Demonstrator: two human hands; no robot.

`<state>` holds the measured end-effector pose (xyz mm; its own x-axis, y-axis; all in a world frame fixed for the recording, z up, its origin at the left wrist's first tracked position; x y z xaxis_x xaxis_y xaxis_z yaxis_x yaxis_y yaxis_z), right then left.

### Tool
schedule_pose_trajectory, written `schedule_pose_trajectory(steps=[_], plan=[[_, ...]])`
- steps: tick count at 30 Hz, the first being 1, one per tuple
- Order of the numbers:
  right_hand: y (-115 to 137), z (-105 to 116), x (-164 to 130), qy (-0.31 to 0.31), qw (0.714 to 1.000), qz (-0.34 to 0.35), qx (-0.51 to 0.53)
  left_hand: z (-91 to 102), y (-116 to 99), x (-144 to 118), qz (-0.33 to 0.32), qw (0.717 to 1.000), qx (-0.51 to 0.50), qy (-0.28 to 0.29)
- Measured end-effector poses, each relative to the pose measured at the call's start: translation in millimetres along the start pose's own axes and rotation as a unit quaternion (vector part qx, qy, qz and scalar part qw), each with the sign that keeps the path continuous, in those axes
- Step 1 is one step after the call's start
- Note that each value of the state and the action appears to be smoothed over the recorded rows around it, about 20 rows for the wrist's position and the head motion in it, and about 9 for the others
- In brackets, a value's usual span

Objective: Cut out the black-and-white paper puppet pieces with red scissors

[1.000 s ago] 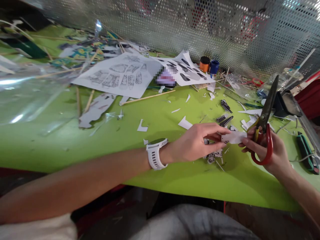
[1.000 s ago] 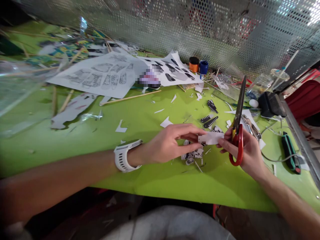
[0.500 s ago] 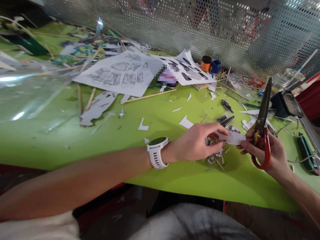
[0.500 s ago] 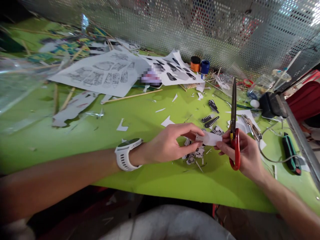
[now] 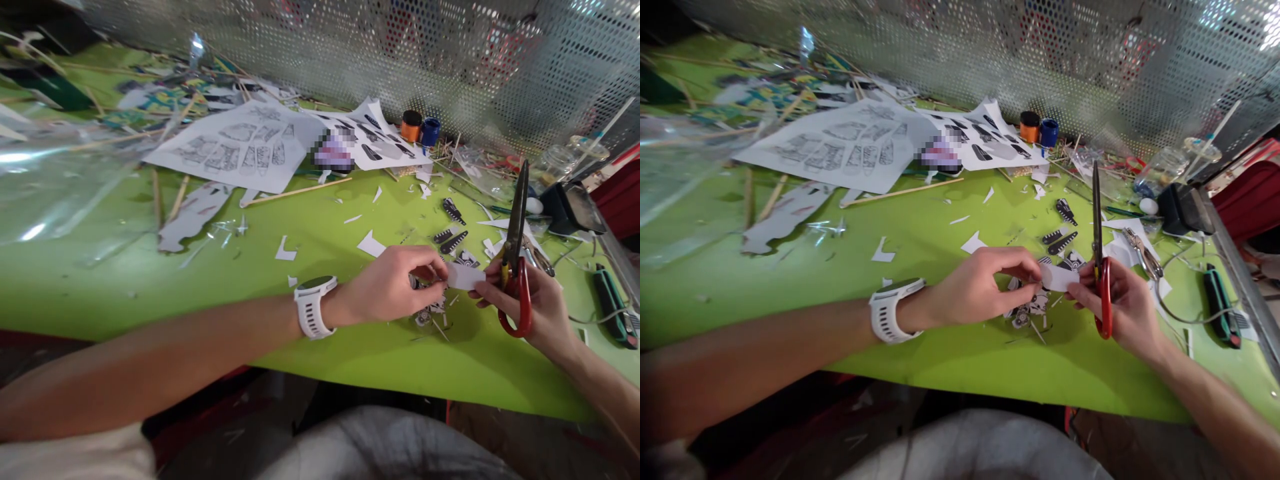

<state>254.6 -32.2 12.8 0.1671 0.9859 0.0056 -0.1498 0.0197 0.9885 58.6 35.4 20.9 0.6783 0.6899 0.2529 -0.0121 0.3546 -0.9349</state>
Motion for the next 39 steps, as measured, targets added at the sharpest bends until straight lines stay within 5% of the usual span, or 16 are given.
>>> schedule_pose_trajectory(steps=[5,23,32,39], plan=[[0.0,-1.2,0.5,-0.006,1.000,0.005,0.005,-4.5,12.6,0.9,0.081,0.993,-0.076,0.032],[-4.5,-2.3,1.2,0.013,0.999,-0.019,0.022,-13.0,21.0,2.5,0.102,0.986,-0.098,0.085],[-8.1,-3.3,3.0,0.010,0.999,-0.036,0.001,-26.0,30.4,-2.3,0.178,0.956,-0.170,0.160],[-3.0,9.7,9.3,0.003,1.000,0.013,-0.024,2.2,27.6,11.3,0.103,0.984,-0.141,0.044]])
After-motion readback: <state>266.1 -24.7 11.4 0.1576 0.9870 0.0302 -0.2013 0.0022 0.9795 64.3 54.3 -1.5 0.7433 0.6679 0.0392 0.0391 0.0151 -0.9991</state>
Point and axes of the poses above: each hand's wrist, its own x-axis towards the middle knuckle, its own z-axis out of the back of the hand, y = z × x, the point moved 8 cm from there along x, towards the middle knuckle, and after that the axes turned 4 degrees about z, right-handed, at the moved point
